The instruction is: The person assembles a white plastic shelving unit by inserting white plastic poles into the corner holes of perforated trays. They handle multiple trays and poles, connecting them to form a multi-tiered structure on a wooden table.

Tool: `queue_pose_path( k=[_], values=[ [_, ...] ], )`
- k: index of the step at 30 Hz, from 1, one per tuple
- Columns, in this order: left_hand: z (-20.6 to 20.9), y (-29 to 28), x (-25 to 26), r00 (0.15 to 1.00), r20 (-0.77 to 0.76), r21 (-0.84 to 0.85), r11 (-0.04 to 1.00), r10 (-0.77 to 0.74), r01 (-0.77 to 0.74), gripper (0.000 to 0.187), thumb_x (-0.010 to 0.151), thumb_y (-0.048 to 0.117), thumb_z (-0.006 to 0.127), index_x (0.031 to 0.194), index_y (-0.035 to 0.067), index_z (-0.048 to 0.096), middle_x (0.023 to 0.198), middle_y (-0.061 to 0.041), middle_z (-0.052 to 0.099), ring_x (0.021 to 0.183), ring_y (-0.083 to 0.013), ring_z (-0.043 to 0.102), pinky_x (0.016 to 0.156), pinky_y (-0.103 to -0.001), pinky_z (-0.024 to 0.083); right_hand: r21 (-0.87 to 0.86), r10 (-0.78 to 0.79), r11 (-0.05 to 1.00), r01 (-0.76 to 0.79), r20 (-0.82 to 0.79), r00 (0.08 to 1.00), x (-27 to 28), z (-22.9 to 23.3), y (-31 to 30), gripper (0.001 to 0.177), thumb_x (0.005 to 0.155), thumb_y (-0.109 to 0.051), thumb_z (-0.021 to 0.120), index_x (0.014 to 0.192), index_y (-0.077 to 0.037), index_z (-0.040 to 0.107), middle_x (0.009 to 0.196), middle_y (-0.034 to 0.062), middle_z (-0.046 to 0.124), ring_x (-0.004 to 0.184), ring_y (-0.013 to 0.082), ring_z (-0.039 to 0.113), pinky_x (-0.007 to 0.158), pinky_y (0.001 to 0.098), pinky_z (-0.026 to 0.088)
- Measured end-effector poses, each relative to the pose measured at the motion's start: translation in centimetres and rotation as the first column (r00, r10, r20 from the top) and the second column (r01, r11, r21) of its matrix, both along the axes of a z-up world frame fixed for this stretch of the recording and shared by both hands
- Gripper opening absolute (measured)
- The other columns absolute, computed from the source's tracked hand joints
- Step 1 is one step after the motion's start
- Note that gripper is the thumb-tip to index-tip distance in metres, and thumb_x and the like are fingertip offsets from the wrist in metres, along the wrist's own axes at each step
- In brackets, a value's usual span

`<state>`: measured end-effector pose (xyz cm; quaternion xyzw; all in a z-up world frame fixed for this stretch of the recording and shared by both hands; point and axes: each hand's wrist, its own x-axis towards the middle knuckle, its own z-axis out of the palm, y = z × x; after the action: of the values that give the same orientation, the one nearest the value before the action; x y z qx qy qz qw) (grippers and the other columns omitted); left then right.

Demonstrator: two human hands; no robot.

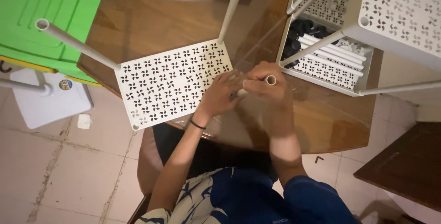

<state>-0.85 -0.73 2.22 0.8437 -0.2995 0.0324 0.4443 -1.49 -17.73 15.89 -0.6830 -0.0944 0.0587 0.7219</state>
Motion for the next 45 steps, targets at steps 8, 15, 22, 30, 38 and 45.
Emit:
queue_pose_path(
  k=[8, 15, 22, 30, 38, 45],
  values=[
    [-0.6, -0.2, 0.3, 1.000, 0.002, 0.015, 1.000, -0.015, 0.015, 0.047, 0.083, 0.019, 0.073, 0.130, 0.014, 0.069, 0.147, -0.016, 0.059, 0.144, -0.0353, 0.042, 0.118, -0.048, 0.031, 0.045, -0.098, 0.995, 0.092, 0.143, 0.985, 0.5, -0.2, 1.6, 0.035, 0.095, -0.007, 0.067, 0.067, -0.004, 0.048, 0.063, -0.0014, 0.044, 0.053, 0.0065, 0.038, 0.051, 0.0267, 0.026],
    [-0.1, -0.1, -0.2, 1.000, -0.019, 0.004, 1.000, 0.019, -0.019, 0.034, 0.082, 0.024, 0.078, 0.113, 0.010, 0.076, 0.140, -0.015, 0.062, 0.141, -0.0333, 0.048, 0.116, -0.046, 0.036, 0.015, -0.034, 0.999, 0.033, 0.089, 0.995, -0.1, -0.8, 1.1, 0.039, 0.100, -0.009, 0.064, 0.065, -0.006, 0.046, 0.059, -0.0048, 0.039, 0.054, 0.0048, 0.032, 0.051, 0.0261, 0.021],
    [1.0, 0.1, -0.5, 0.994, 0.103, 0.011, 1.000, 0.023, -0.024, 0.048, 0.086, 0.037, 0.076, 0.122, 0.006, 0.074, 0.132, -0.016, 0.065, 0.135, -0.0363, 0.050, 0.111, -0.049, 0.038, 0.228, 0.387, 0.900, -0.372, -0.023, 0.922, 2.0, 1.6, 0.1, 0.021, 0.086, -0.011, 0.070, 0.101, -0.009, 0.056, 0.061, -0.0035, 0.050, 0.050, 0.0033, 0.039, 0.047, 0.0206, 0.025],
    [1.0, 0.0, -0.4, 0.999, 0.040, 0.101, 0.995, 0.021, -0.025, 0.042, 0.095, 0.045, 0.067, 0.117, 0.010, 0.075, 0.129, -0.013, 0.069, 0.134, -0.0354, 0.052, 0.114, -0.047, 0.038, 0.243, 0.837, 0.540, -0.806, -0.052, 0.545, 6.1, 2.7, -1.1, 0.020, 0.089, -0.010, 0.073, 0.080, -0.005, 0.055, 0.077, 0.0067, 0.061, 0.072, 0.0113, 0.056, 0.066, 0.0300, 0.043],
    [0.8, -0.3, -0.2, 0.993, 0.084, 0.077, 0.993, 0.078, -0.084, 0.047, 0.097, 0.041, 0.067, 0.129, 0.007, 0.068, 0.141, -0.014, 0.062, 0.140, -0.0372, 0.046, 0.114, -0.050, 0.035, -0.131, 0.505, 0.862, -0.490, 0.124, 0.854, 4.4, 0.5, -0.8, 0.031, 0.099, -0.016, 0.065, 0.072, 0.000, 0.062, 0.058, 0.0014, 0.053, 0.050, 0.0094, 0.044, 0.048, 0.0290, 0.032],
    [0.5, -0.2, 0.0, 0.999, 0.034, 0.015, 0.999, 0.039, -0.039, 0.048, 0.094, 0.035, 0.067, 0.135, 0.010, 0.065, 0.149, -0.014, 0.056, 0.144, -0.0354, 0.041, 0.117, -0.048, 0.031, 0.011, 0.165, 0.986, -0.165, 0.029, 0.986, 1.8, 0.3, 1.0, 0.045, 0.109, -0.019, 0.056, 0.067, -0.006, 0.047, 0.059, -0.0057, 0.042, 0.054, 0.0026, 0.032, 0.049, 0.0255, 0.022]
  ],
)
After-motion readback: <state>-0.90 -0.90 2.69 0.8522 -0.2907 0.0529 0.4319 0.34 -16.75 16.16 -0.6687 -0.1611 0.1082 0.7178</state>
